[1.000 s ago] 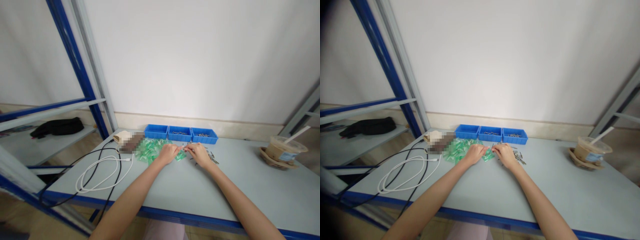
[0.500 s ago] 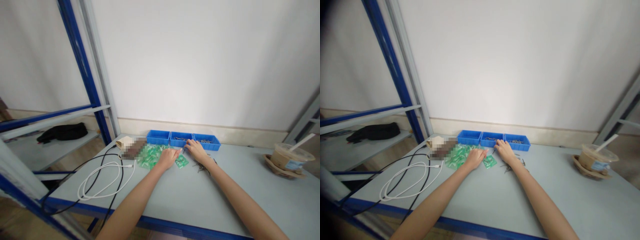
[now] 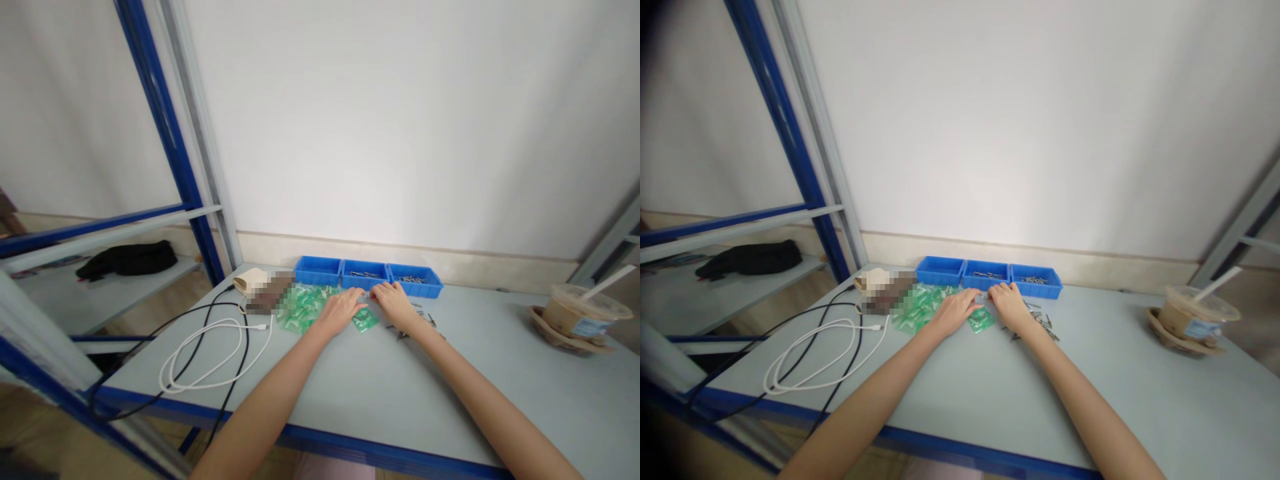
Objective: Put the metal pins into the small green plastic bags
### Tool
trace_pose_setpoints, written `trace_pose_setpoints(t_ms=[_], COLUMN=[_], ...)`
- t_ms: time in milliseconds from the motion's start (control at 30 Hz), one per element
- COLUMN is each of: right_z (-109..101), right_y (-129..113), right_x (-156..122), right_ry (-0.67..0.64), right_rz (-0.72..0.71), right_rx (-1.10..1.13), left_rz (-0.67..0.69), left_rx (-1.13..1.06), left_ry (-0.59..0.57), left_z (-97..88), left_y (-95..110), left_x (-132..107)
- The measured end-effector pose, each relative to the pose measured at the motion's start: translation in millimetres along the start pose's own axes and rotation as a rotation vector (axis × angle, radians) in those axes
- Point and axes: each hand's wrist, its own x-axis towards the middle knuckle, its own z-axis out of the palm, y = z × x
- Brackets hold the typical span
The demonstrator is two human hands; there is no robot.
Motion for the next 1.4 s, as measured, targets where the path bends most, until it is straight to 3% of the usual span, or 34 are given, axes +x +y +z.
trace_pose_setpoints(t_ms=[167,300,433,800,1000,1233,1400], right_z=[-14.9,-20.5,-23.3,-19.4,-16.7,-24.8,-23.8], right_y=[-3.9,-5.3,-7.1,-12.8,-14.3,-7.3,-10.2], right_x=[-18.3,-24.7,-25.1,-27.5,-26.9,-28.5,-28.5], right_ry=[-0.003,0.018,0.049,0.090,0.121,0.066,0.020], right_rz=[0.064,0.108,0.110,0.058,0.056,0.077,0.158], right_rx=[0.350,0.512,0.435,0.311,0.286,0.353,0.267], left_rz=[0.161,0.166,0.104,0.143,0.060,0.110,0.094], left_rx=[0.042,0.065,0.072,0.121,0.131,0.119,0.099], left_ry=[-0.005,-0.010,-0.045,-0.026,-0.063,-0.100,-0.092], left_z=[-1.9,-3.5,-3.1,4.1,-1.8,-5.5,-7.1], left_y=[2.2,5.5,9.5,7.3,10.4,12.4,13.5], left_x=[-0.5,-0.5,-0.4,0.4,0.7,-0.4,-0.3])
